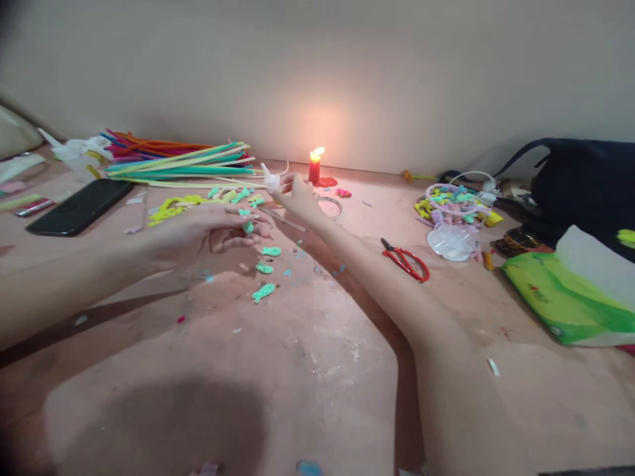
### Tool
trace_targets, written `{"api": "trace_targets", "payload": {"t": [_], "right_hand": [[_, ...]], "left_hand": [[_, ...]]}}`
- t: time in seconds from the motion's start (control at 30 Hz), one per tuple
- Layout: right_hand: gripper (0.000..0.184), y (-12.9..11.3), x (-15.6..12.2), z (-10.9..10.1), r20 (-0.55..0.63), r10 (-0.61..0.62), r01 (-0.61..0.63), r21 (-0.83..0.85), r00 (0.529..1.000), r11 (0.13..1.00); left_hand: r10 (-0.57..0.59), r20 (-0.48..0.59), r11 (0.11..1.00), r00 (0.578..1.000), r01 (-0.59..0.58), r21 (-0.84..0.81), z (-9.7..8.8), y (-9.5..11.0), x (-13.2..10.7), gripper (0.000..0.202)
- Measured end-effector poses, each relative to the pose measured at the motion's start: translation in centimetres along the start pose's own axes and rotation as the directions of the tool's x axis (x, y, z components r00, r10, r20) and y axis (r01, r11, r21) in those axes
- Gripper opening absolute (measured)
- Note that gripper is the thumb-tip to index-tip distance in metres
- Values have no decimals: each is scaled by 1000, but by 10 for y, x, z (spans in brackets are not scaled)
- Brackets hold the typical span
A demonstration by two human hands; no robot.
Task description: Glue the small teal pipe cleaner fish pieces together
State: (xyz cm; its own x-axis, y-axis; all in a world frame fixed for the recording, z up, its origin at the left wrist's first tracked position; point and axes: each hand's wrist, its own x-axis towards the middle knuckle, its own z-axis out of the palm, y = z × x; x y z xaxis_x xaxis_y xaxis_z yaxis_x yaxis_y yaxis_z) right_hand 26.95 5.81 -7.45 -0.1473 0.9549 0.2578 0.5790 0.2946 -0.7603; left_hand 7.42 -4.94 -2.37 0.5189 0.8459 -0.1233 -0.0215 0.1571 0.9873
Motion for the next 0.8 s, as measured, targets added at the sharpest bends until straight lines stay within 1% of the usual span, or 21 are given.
{"api": "trace_targets", "payload": {"t": [0.07,0.13,0.27,0.37,0.43,0.5,0.57,0.63,0.7,0.8], "right_hand": [[20,1,-4,-2,4,2,-2,-16,1000,1000],[24,3,-6,-4,13,4,-4,-35,1000,999],[23,6,-4,-7,28,-7,8,-30,1000,1000],[19,2,0,-11,21,-9,9,9,1000,1000],[16,-4,2,-16,21,-21,19,84,1000,996],[13,-11,2,-23,34,-27,19,216,999,976],[18,-18,-1,-28,57,-20,-1,342,998,940],[27,-24,-4,-30,70,-32,0,411,997,912],[31,-28,-5,-29,37,-73,48,459,997,887],[27,-28,-4,-25,-60,-89,108,539,994,835]], "left_hand": [[-30,-64,996,998,24,-82,3,1,-1,13],[-53,-85,993,995,43,-113,3,1,-1,18],[-41,-66,997,997,37,-67,1,-1,1,20],[-35,-88,997,995,29,-67,2,0,2,23],[-58,-122,995,991,47,-93,6,2,1,31],[-95,-160,990,982,77,-116,11,6,0,37],[-141,-199,985,970,118,-124,16,10,-2,38],[-170,-239,981,956,142,-129,18,11,-3,36],[-159,-254,983,954,129,-130,16,8,-3,33],[-102,-206,987,973,73,-142,9,-2,-2,31]]}}
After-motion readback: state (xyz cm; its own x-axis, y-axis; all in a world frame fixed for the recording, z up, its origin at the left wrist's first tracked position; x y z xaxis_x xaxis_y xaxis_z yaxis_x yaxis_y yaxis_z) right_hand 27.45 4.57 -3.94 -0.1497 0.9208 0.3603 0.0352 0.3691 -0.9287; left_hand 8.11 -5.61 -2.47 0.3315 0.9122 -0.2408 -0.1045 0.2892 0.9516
